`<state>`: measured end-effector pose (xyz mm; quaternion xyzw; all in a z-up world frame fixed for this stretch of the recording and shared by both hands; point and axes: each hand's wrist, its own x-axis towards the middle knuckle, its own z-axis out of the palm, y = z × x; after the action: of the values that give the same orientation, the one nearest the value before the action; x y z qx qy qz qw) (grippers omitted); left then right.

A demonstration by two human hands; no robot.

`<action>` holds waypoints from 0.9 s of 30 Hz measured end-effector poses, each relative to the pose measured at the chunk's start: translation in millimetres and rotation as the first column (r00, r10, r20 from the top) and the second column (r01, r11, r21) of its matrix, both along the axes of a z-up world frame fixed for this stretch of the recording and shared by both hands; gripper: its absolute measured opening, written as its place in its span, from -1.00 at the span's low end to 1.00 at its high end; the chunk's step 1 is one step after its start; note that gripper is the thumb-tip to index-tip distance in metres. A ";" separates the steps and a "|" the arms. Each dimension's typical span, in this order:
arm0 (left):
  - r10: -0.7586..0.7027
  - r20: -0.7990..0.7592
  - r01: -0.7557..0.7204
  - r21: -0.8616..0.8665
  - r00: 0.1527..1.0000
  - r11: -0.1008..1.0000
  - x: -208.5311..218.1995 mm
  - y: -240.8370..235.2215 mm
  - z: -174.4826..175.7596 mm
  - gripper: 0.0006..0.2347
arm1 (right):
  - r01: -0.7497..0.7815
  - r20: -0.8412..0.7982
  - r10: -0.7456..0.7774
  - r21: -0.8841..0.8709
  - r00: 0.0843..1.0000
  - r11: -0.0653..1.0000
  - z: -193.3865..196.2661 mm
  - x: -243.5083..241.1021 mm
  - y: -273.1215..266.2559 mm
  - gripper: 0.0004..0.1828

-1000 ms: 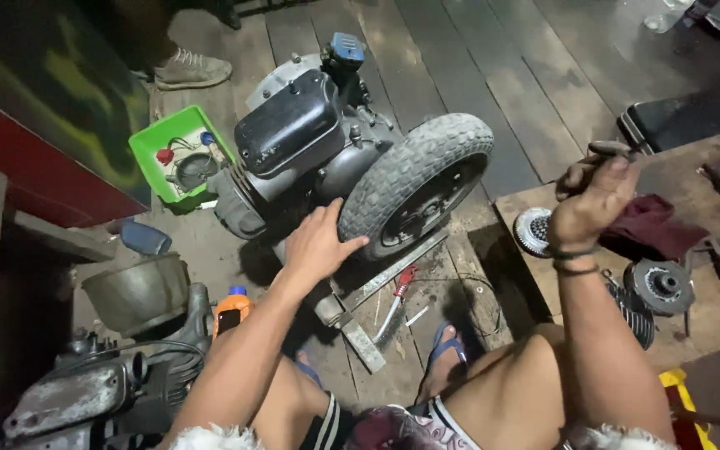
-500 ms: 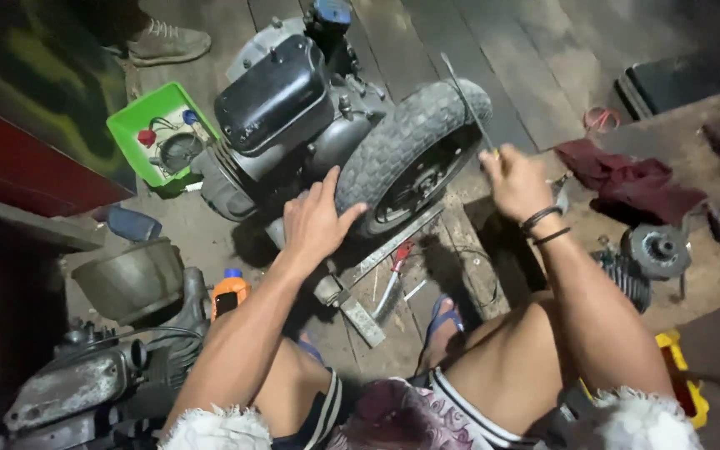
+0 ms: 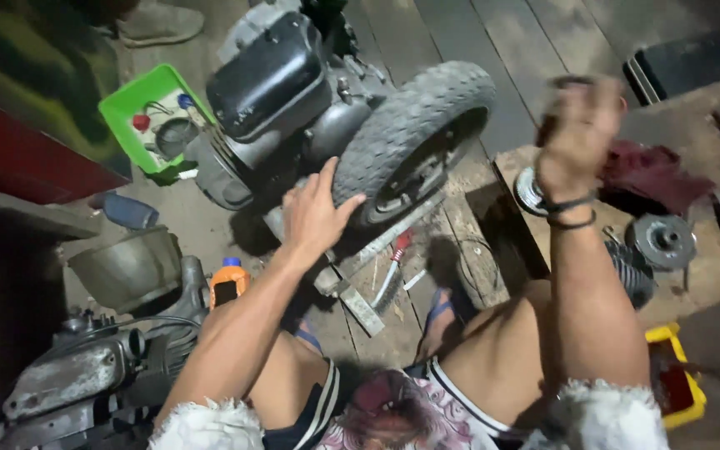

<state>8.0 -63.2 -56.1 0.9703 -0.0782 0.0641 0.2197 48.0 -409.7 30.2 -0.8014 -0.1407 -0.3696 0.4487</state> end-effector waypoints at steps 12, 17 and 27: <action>-0.030 -0.346 0.029 -0.009 0.938 1.000 4.1 3.2 5.2 -0.14 | 0.060 0.051 -0.102 0.534 0.993 0.843 -25.6 21.4 -13.2 -0.47; 0.012 -0.231 -0.056 -0.185 0.973 0.981 11.3 -8.1 24.7 -0.24 | 0.132 -0.447 -0.402 -0.522 0.799 0.843 -43.5 7.3 -8.1 -0.68; 0.025 -0.558 0.027 0.085 0.830 0.996 12.7 17.4 -6.1 -0.28 | 0.119 -0.406 -0.386 -0.545 0.828 0.830 -38.2 8.5 -22.6 -0.65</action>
<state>20.7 -45.8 -62.2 0.9556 -0.0141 -0.2255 0.1894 56.5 -432.4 -8.0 -0.9685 0.0013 -0.1583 0.1925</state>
